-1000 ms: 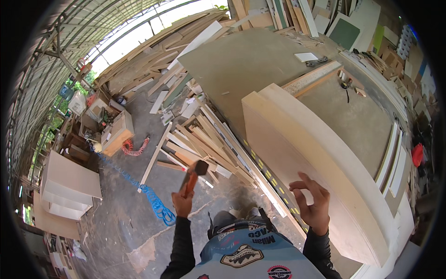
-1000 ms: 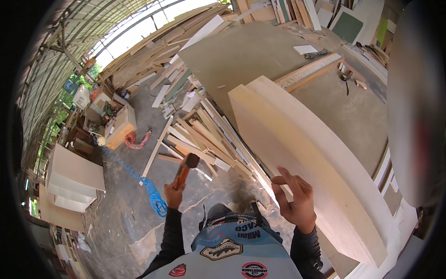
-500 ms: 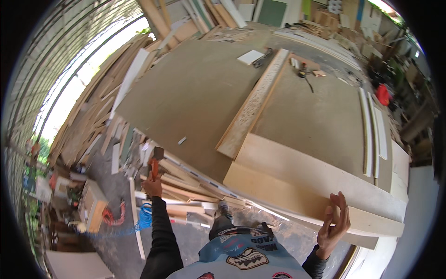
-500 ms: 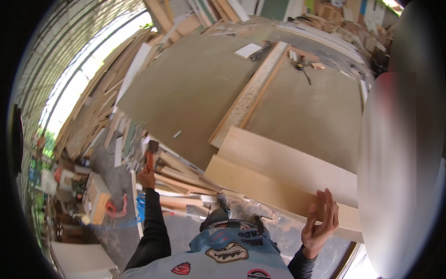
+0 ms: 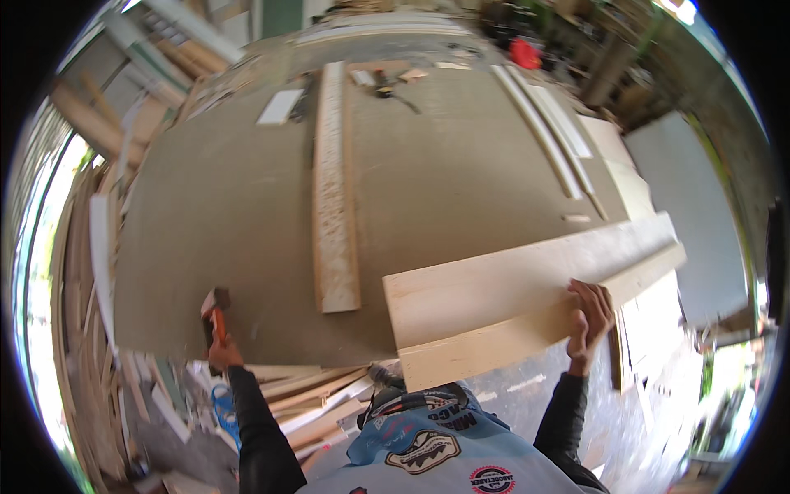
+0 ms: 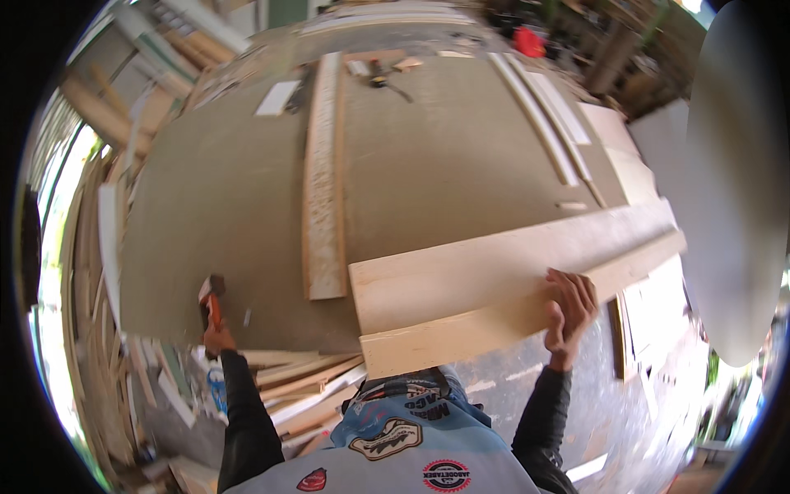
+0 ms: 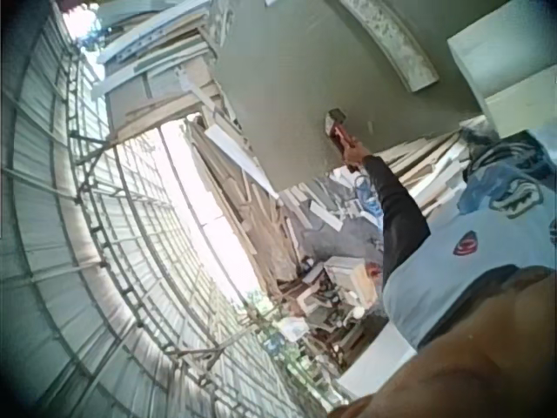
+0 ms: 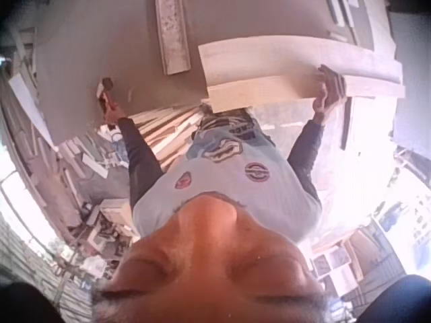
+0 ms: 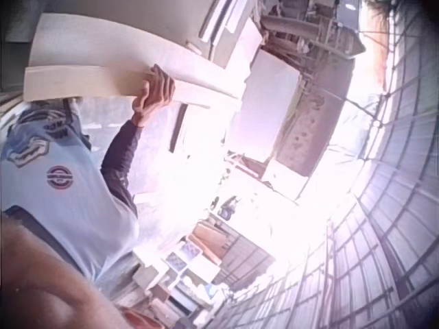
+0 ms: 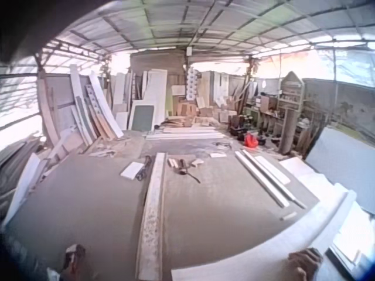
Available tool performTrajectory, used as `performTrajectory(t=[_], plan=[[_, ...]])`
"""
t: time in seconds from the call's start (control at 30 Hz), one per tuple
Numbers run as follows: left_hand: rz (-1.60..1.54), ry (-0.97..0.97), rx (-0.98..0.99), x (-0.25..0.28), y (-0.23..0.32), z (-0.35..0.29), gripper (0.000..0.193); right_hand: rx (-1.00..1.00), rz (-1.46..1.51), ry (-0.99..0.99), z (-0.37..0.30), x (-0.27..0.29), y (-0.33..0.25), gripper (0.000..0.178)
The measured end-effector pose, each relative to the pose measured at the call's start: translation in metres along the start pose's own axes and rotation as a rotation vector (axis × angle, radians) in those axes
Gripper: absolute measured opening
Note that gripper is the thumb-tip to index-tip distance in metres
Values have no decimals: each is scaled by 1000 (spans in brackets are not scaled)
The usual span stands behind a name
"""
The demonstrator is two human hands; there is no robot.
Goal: The person joins wooden pieces to form a box-like structure using a pneumatic nail gun by hand, aligning the edges and driving nails into the corners and along the joints.
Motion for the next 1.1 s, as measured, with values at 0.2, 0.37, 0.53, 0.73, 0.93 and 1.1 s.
performTrajectory(t=[0.2,0.37,0.53,0.73,0.93,1.1], plan=[[21,-27,-37,-23,10,-6,50,-15,-24,85,-3,2,5,60],[-271,223,-193,36,111,-25,36,-71,-63,283,-24,17,19,68],[-1129,-285,-145,83,285,-100,50,-151,-89,480,-46,37,53,63],[-1549,-759,-482,115,459,-177,52,-390,-361,756,-77,90,122,38],[-700,-871,-678,142,502,-169,49,-789,402,980,-152,109,318,46],[-1109,-831,-366,132,477,-154,49,-826,569,934,-167,148,458,57]])
Point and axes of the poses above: each hand's wrist, its own z-axis towards the middle knuckle, its own x-axis out of the back of the hand, y = z × x, the point moved 10 cm from there along z, towards the middle knuckle, and after that the axes turned 5 degrees about -y, right-handed, at the moved point
